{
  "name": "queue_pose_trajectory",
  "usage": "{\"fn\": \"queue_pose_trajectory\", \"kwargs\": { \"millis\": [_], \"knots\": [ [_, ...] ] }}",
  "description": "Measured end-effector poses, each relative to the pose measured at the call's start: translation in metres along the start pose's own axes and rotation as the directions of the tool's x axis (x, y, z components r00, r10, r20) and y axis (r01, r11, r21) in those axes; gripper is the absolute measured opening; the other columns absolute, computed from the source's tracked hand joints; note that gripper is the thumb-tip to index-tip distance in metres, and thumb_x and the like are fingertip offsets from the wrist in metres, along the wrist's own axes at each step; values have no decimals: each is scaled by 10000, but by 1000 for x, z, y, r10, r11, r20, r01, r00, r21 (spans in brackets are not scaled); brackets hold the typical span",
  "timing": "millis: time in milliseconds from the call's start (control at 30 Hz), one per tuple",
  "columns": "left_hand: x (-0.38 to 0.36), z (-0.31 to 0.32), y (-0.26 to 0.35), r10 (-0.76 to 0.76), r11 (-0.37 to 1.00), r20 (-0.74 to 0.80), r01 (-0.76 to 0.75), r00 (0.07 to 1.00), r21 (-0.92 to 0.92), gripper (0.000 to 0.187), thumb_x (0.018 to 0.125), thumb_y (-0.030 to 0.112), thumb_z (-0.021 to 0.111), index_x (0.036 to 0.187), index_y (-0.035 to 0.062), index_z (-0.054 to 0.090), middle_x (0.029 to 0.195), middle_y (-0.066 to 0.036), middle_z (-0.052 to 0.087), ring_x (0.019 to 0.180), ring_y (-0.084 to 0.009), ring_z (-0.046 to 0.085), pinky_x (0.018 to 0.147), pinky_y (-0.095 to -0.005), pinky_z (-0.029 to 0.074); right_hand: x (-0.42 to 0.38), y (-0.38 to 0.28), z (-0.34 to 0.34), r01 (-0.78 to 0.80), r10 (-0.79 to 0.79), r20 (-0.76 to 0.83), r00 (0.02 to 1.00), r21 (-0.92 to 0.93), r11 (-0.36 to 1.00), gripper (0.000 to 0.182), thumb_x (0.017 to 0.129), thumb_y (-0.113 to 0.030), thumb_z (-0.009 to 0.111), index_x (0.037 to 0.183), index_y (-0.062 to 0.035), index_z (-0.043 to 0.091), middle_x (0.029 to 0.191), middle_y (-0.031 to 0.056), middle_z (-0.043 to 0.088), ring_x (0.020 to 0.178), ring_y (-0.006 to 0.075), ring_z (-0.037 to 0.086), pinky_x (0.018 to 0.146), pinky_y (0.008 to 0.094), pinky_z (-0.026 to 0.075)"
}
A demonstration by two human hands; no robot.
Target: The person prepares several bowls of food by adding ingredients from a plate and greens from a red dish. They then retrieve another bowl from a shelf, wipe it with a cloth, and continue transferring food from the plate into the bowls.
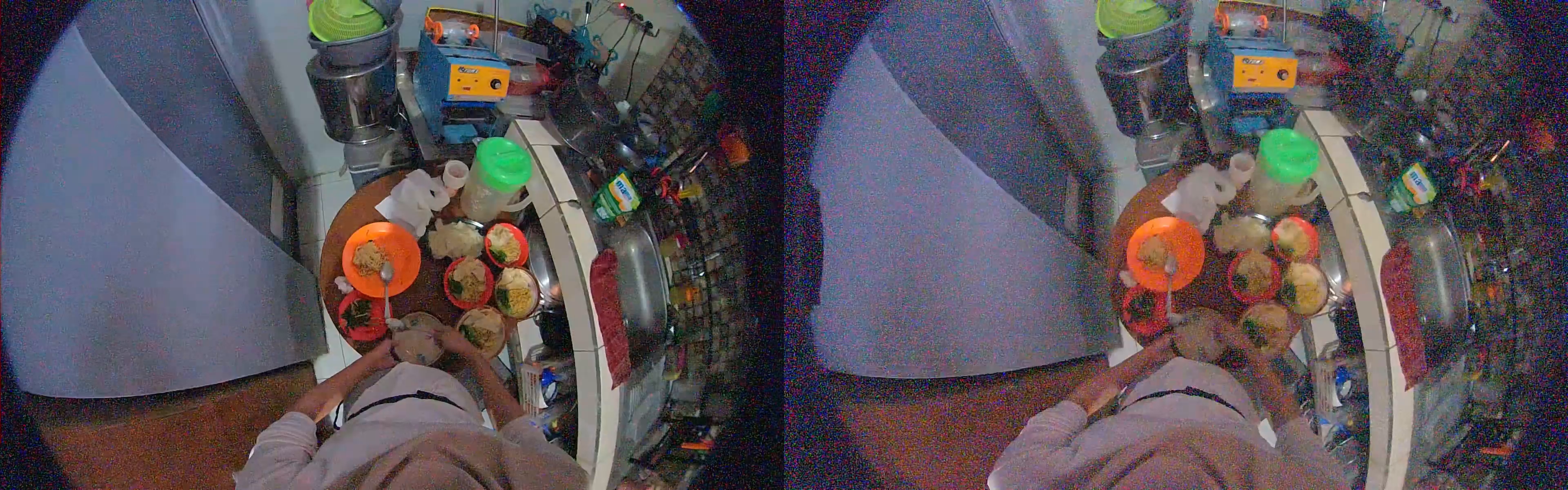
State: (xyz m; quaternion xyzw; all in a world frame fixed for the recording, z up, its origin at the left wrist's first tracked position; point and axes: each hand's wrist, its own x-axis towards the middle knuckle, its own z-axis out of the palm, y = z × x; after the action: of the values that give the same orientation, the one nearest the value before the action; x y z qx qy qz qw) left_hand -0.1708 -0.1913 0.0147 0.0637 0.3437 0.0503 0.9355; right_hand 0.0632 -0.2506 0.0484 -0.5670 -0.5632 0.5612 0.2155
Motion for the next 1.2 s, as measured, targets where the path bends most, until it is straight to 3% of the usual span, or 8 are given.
{"fn": "queue_pose_trajectory", "kwargs": {
  "millis": [267, 367, 433, 500, 567, 633, 967, 1200],
  "knots": [
    [21, -16, 0, 77, 990, -16, -79, 997, -120, 422, 786, 189, 438, 1168, 29, 358, 1163, -109, 436, 1077, -247, 415, 927, -411, 313, 41, 64, 36, -106, 115, 11, 993, 473, 875, 235, 854, -223, 408, 967, -42, 506, 745, 20, 532, 627, 121, 481, 565, 272, 406],
    [9, -11, 3, 151, 989, -37, -151, 988, -1, 449, 764, 182, 473, 1180, 63, 352, 1154, -90, 430, 1065, -249, 408, 904, -400, 335, 65, 89, 47, -184, 114, 154, 982, 599, 780, 170, 854, -197, 437, 910, -57, 516, 689, 5, 519, 571, 98, 462, 498, 245, 392],
    [15, -48, 6, 227, 640, -4, -146, 974, 755, 486, 734, 244, 541, 1166, 105, 366, 1128, -72, 428, 1057, -235, 399, 887, -419, 340, 74, 105, 53, -165, 95, 150, 984, 571, 804, 143, 849, -184, 445, 864, -62, 516, 630, -4, 486, 531, 88, 438, 465, 238, 364],
    [48, -130, -35, 366, 609, 118, -333, 923, 720, 447, 744, 298, 531, 1125, 111, 390, 1119, -68, 421, 1040, -226, 400, 853, -432, 347, 76, 103, 52, -142, 73, 147, 986, 540, 830, 126, 844, -171, 452, 818, -66, 517, 571, -14, 454, 490, 78, 414, 432, 231, 335],
    [40, -128, -26, 496, 547, 235, -511, 836, 664, 419, 754, 352, 520, 1084, 117, 414, 1110, -63, 413, 1023, -218, 401, 820, -445, 355, 71, 83, 43, -332, 37, 358, 933, 815, 475, 150, 837, -195, 465, 746, -83, 504, 501, -32, 370, 435, 73, 347, 400, 230, 265],
    [-14, -5, 28, 294, 955, -437, -284, 850, 90, 361, 789, 424, 447, 983, 120, 466, 1017, -63, 474, 959, -187, 439, 766, -430, 371, 44, 33, 30, -271, 84, 270, 959, 794, 543, 167, 835, -220, 468, 729, -93, 491, 505, -37, 351, 433, 73, 326, 401, 226, 247],
    [8, 12, 81, 426, 905, -242, -409, 872, 119, 263, 845, 311, 394, 865, 76, 511, 674, -21, 535, 510, -119, 495, 431, -250, 422, 1, -87, -7, -168, 260, -42, 965, 663, 730, 222, 847, -268, 407, 770, -81, 498, 547, -48, 343, 465, 70, 304, 438, 220, 241],
    [20, -28, 86, 657, 602, -223, -323, 720, 730, 205, 855, 222, 396, 801, 66, 519, 585, -27, 498, 474, -117, 472, 404, -265, 400, 8, -116, -20, -41, 177, -264, 948, 450, 892, 250, 844, -278, 407, 816, -55, 516, 572, -48, 392, 472, 71, 352, 433, 220, 273]
  ]
}}
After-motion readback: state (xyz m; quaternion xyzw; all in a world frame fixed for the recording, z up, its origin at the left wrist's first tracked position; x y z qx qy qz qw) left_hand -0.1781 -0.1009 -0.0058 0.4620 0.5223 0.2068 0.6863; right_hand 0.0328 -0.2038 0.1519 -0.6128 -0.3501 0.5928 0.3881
